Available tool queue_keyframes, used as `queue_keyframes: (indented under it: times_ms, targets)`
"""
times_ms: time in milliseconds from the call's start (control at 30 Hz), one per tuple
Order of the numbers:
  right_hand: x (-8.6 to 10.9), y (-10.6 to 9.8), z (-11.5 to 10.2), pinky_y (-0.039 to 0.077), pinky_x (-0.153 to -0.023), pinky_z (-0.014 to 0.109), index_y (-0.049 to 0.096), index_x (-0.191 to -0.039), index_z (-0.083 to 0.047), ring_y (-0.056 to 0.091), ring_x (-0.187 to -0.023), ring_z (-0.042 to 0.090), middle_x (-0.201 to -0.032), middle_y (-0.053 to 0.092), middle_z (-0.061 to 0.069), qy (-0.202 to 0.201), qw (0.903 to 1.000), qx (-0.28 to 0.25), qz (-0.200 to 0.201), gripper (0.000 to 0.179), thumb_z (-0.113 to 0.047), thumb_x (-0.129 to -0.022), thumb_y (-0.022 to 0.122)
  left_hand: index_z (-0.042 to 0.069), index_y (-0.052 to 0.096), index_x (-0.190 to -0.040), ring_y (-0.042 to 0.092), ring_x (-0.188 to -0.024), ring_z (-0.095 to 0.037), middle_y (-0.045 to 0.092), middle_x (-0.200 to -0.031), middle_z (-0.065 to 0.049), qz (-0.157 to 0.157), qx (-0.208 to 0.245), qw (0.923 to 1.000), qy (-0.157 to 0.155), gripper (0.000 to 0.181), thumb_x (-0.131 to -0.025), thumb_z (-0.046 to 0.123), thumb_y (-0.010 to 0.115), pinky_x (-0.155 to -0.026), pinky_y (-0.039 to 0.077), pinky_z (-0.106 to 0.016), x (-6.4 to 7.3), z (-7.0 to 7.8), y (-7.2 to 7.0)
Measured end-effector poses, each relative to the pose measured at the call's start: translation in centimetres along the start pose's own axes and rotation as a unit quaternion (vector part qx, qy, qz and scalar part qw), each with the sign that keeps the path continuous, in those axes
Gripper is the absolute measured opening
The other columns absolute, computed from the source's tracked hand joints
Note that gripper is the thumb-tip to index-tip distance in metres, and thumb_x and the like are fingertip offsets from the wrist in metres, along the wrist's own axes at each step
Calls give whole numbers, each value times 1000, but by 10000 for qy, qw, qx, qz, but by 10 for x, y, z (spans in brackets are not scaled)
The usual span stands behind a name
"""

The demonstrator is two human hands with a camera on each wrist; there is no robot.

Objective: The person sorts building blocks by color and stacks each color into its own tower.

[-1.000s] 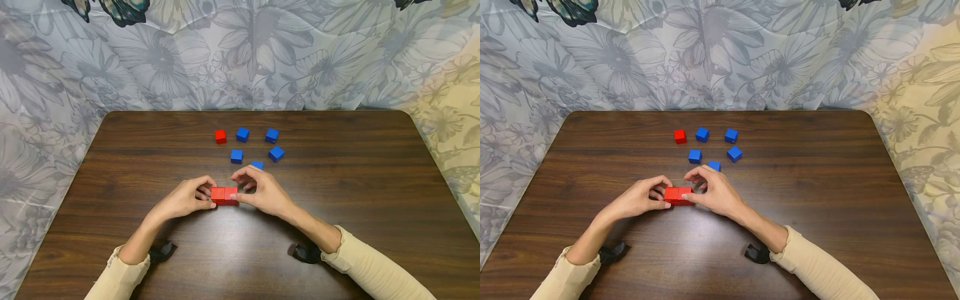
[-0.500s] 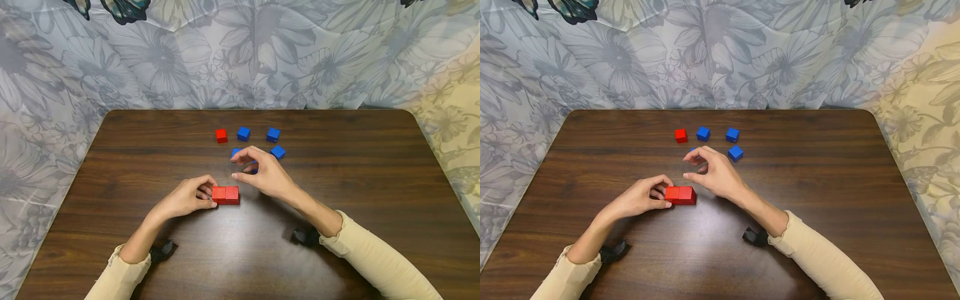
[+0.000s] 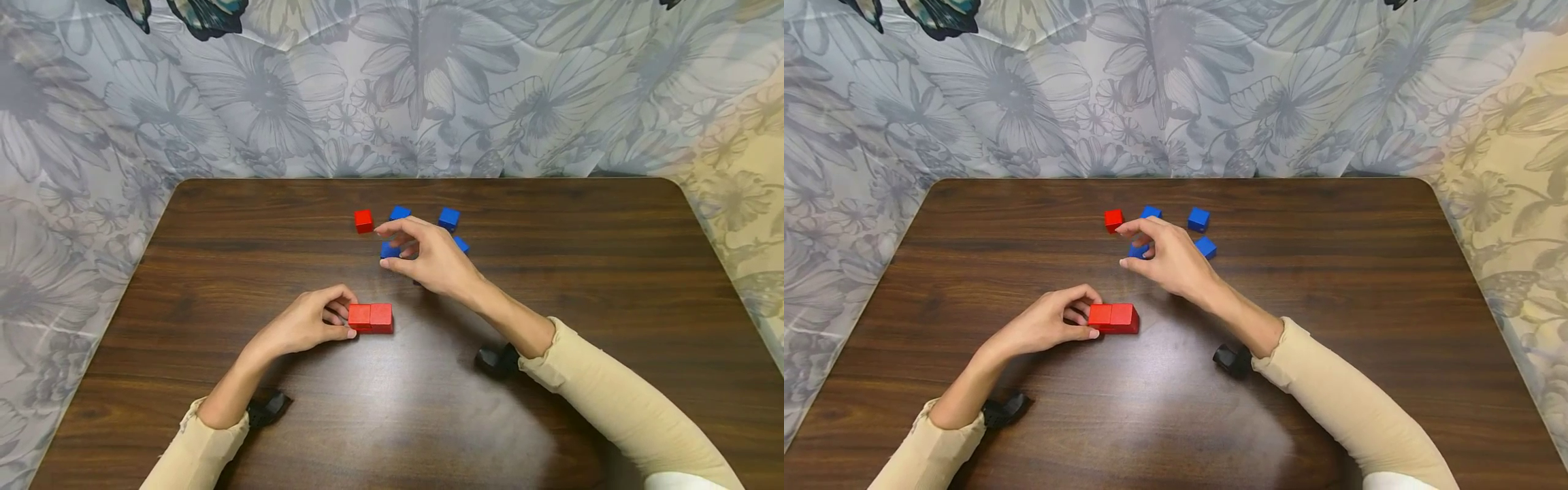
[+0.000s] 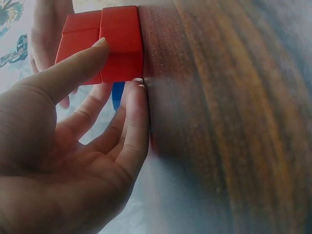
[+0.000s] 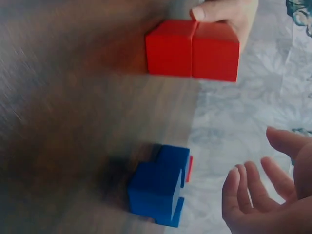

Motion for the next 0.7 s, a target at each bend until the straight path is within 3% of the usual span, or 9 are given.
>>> queue_keyframes:
  times_ms: [233,467,700]
  targets:
    - [-20,-7,-1,54,-85,27,65,-124,-14,61,-106,20,-120,65,-1,-89,9998,199,12,42,-17,-85,81,10,62,-109,66,-86,-14,67,-100,-6,-14,14,10000,19,36,-80,8,84,-77,57,-27,-1,0,0]
    - [-34,-9,1,55,-86,37,66,-124,-13,63,-107,25,-121,65,3,-125,9998,142,44,41,-15,-85,80,9,62,-109,66,-87,-15,67,-101,-6,-15,35,10000,56,36,-80,8,84,-77,57,-27,-2,0,0]
    - [-47,-8,14,53,-88,32,65,-126,-16,61,-108,19,-124,64,3,249,9994,253,30,40,-19,-88,78,9,62,-110,66,-88,-15,67,-102,-6,-38,48,10000,71,37,-80,8,84,-78,57,-27,-1,0,0]
Point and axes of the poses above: each hand's wrist, its own x-axis away from the middle knuckle, its own y-axis out of the palm, z = x × y, the point moved 7 cm from there along -x, towards the middle knuckle
